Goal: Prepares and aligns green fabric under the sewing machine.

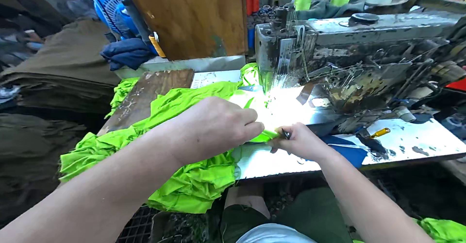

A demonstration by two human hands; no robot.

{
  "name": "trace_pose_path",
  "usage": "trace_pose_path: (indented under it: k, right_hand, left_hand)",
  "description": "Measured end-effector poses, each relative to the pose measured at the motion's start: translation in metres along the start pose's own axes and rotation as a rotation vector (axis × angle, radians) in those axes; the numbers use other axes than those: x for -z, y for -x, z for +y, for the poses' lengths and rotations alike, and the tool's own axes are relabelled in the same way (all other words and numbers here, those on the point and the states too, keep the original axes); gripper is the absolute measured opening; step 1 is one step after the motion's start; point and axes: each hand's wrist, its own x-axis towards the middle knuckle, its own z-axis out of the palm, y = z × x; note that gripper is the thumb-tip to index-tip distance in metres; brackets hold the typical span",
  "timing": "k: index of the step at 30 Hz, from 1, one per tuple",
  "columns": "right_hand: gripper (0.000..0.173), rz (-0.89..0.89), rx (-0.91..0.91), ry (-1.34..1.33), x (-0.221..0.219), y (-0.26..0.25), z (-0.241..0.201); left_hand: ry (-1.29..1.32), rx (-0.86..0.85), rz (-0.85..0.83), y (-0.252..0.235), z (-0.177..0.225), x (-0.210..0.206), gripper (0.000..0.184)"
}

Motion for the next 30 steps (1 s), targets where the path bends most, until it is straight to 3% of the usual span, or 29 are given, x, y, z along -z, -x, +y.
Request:
trace_pose_path:
  k: [4,8,11,23,27,30]
  right_hand:
    - [0.012,0.116,0.176,-0.113,-0.018,0.003,0.044]
    - [0.015,0.223,0.250,-0.070,-0.026,-0.003,0.043]
    - [0.016,0.231,0.278,-0.055,-0.027,-0.005,0.044]
    - [0.015,0.280,0.349,0.023,-0.030,-0.003,0.052]
    - [0.013,0.282,0.355,0.002,-0.032,-0.004,0.052]
    - [0.013,0.288,0.369,-0.008,-0.033,-0.004,0.053]
  left_hand:
    - [-0.049,0.145,-0.191,0.007,-0.028,-0.012,0.014]
    - [0.018,0.132,-0.095,0.003,-0.045,-0.021,0.015]
    - [-0.002,0.080,-0.144,-0.010,-0.041,-0.017,0.016]
    - [0.090,0.163,-0.056,0.001,-0.054,-0.034,0.008]
    - [0.062,0.210,-0.042,0.006,-0.064,-0.042,0.014]
    - [0.195,0.251,-0.018,0.006,-0.062,-0.045,0.011]
